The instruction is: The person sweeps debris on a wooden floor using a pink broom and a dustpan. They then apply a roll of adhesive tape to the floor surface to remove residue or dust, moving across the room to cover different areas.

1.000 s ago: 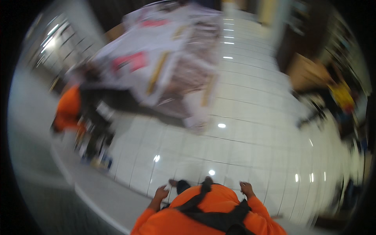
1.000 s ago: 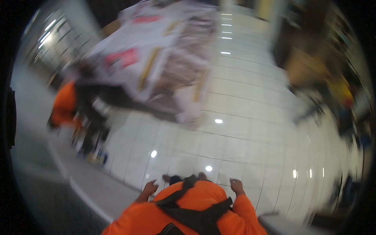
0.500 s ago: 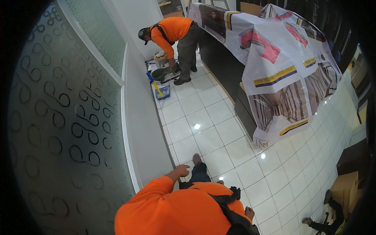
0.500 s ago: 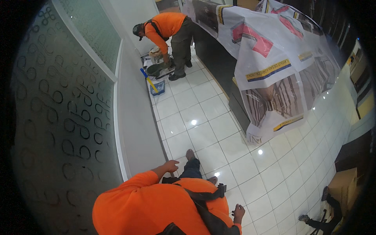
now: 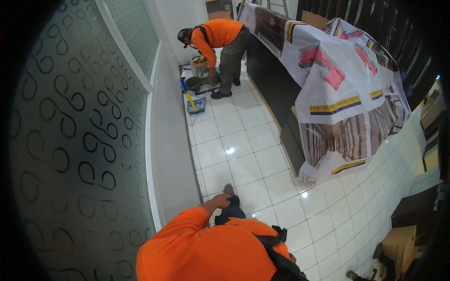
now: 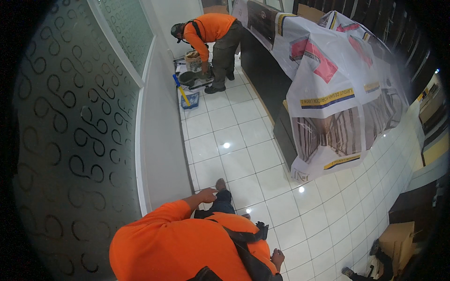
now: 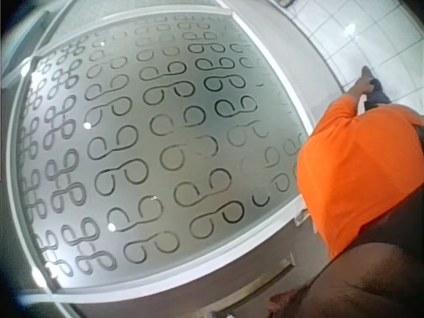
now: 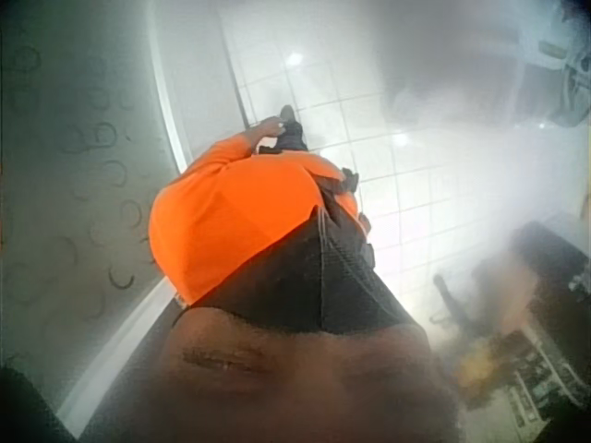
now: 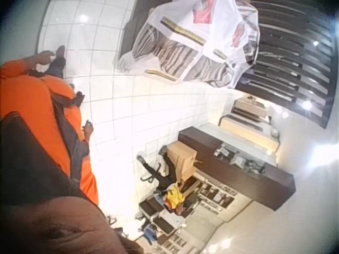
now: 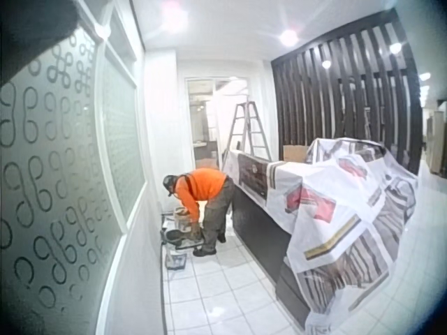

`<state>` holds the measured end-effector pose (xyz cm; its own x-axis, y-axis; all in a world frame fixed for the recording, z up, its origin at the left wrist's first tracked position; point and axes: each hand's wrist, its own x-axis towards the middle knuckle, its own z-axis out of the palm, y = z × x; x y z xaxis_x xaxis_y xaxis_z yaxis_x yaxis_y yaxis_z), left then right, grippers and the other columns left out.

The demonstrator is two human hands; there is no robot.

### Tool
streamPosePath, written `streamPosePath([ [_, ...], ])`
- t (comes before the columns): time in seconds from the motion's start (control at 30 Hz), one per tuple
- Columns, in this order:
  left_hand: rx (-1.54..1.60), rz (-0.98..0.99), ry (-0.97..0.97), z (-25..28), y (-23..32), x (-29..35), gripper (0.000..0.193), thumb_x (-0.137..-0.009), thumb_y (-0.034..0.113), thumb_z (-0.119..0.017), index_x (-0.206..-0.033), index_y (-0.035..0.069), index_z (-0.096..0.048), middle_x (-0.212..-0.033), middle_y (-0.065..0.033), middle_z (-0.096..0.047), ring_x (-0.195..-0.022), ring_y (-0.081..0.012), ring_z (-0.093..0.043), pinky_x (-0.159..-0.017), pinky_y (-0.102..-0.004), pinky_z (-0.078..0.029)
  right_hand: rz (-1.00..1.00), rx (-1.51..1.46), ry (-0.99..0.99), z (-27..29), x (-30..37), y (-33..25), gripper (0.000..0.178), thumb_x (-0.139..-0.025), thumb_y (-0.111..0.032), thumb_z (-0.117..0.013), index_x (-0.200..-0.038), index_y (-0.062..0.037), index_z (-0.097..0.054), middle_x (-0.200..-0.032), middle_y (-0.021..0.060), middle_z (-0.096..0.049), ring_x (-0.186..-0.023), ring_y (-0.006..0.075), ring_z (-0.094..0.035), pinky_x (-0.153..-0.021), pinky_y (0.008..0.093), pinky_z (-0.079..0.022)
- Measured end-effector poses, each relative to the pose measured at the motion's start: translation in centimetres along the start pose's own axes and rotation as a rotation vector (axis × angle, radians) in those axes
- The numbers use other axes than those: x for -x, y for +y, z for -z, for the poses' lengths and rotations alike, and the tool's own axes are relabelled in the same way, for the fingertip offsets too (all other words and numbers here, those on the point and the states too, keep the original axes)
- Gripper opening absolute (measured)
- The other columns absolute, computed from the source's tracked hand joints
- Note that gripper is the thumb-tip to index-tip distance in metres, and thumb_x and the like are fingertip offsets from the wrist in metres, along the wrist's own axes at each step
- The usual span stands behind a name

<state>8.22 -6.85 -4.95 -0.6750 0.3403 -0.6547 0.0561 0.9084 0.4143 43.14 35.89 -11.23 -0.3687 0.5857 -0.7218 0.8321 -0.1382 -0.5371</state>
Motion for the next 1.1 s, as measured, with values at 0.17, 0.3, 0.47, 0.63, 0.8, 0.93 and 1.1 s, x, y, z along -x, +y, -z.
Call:
streamPosePath([
  [0.17,-0.015,0.035,-0.060,1.4,0.4,1.1,0.054,-0.084,0.033,-0.050,-0.133,0.009,-0.043,-0.127,-0.0154,-0.051,-0.118,-0.0299,-0.048,-0.100,-0.0351,-0.037,0.037,0.090,0.033,-0.3,1.5,-0.2,0.052,-0.084,-0.027,-0.057,-0.117,0.0119,-0.051,-0.082,0.0184,-0.063,-0.065,0.0232,-0.062,-0.052,0.0329,-0.050],
  [0.3,-0.024,0.037,-0.073,1.6,-0.5,1.5,0.055,-0.084,0.031,-0.048,-0.135,0.009,-0.040,-0.129,-0.0160,-0.049,-0.120,-0.0297,-0.046,-0.101,-0.0351,-0.036,0.037,0.098,0.024,-0.3,2.0,-0.3,0.052,-0.084,-0.029,-0.056,-0.115,0.0122,-0.052,-0.083,0.0193,-0.064,-0.066,0.0232,-0.062,-0.054,0.0332,-0.050],
  [0.47,0.027,0.109,-0.118,1.4,-0.2,1.5,0.056,-0.083,0.029,-0.048,-0.135,0.010,-0.040,-0.133,-0.0162,-0.045,-0.124,-0.0298,-0.042,-0.103,-0.0358,-0.034,-0.015,0.096,0.036,-0.4,3.4,-2.0,0.053,-0.083,-0.030,-0.057,-0.114,0.0122,-0.053,-0.078,0.0160,-0.063,-0.060,0.0205,-0.060,-0.051,0.0317,-0.048],
  [0.63,0.078,0.123,-0.099,1.0,-0.4,2.0,0.057,-0.082,0.028,-0.049,-0.135,0.009,-0.040,-0.134,-0.0159,-0.044,-0.124,-0.0303,-0.042,-0.103,-0.0359,-0.034,-0.015,0.031,0.047,-1.0,3.0,-2.2,0.052,-0.083,-0.029,-0.058,-0.115,0.0120,-0.053,-0.071,0.0113,-0.061,-0.056,0.0163,-0.056,-0.046,0.0297,-0.046],
  [0.8,0.101,0.136,-0.124,2.4,1.2,3.0,0.057,-0.081,0.028,-0.050,-0.135,0.009,-0.040,-0.134,-0.0159,-0.045,-0.123,-0.0304,-0.043,-0.103,-0.0362,-0.034,0.003,-0.010,0.016,-0.4,1.5,-1.1,0.052,-0.084,-0.027,-0.056,-0.115,0.0136,-0.051,-0.066,0.0103,-0.058,-0.054,0.0170,-0.056,-0.049,0.0309,-0.052],
  [0.93,0.053,0.096,-0.065,0.2,-0.7,1.7,0.057,-0.081,0.027,-0.050,-0.135,0.010,-0.040,-0.134,-0.0163,-0.045,-0.123,-0.0304,-0.043,-0.102,-0.0367,-0.035,-0.002,0.018,-0.017,0.5,1.5,-2.3,0.052,-0.085,-0.027,-0.055,-0.116,0.0143,-0.049,-0.064,0.0106,-0.056,-0.055,0.0190,-0.060,-0.049,0.0332,-0.056],
  [1.1,0.050,0.087,-0.066,0.2,-0.2,1.2,0.056,-0.081,0.028,-0.051,-0.134,0.009,-0.042,-0.133,-0.0166,-0.045,-0.122,-0.0314,-0.044,-0.102,-0.0379,-0.036,0.004,0.064,-0.004,0.6,2.5,-3.8,0.053,-0.086,-0.028,-0.053,-0.116,0.0151,-0.049,-0.063,0.0112,-0.056,-0.055,0.0206,-0.062,-0.044,0.0322,-0.054],
])
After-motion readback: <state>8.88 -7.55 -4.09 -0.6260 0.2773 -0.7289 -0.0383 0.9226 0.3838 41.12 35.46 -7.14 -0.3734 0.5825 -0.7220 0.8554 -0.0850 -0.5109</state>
